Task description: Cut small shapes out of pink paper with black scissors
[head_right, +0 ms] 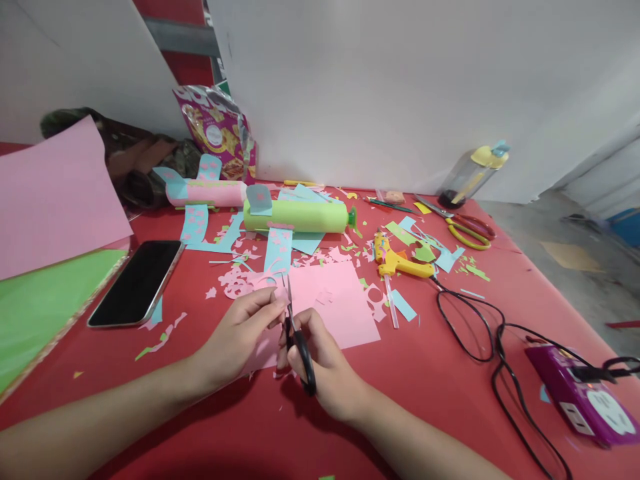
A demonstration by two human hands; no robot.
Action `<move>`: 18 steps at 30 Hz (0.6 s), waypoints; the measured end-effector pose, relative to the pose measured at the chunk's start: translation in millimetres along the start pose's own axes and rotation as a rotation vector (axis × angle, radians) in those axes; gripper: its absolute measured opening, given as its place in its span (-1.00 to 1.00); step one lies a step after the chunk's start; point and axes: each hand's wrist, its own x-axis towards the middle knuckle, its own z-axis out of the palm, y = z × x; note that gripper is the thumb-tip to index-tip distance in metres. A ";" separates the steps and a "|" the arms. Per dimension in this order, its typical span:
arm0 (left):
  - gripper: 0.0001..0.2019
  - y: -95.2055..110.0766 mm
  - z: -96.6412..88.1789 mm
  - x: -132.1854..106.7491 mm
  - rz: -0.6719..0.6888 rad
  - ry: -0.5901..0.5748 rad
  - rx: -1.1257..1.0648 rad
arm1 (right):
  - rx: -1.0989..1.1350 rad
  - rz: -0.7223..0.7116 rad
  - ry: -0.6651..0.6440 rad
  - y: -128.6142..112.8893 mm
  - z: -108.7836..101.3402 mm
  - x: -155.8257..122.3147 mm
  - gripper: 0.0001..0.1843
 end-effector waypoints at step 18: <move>-0.74 5.0 2.8 -1.6 0.059 0.120 0.307 | -0.141 0.016 0.071 1.1 3.4 -1.4 -0.64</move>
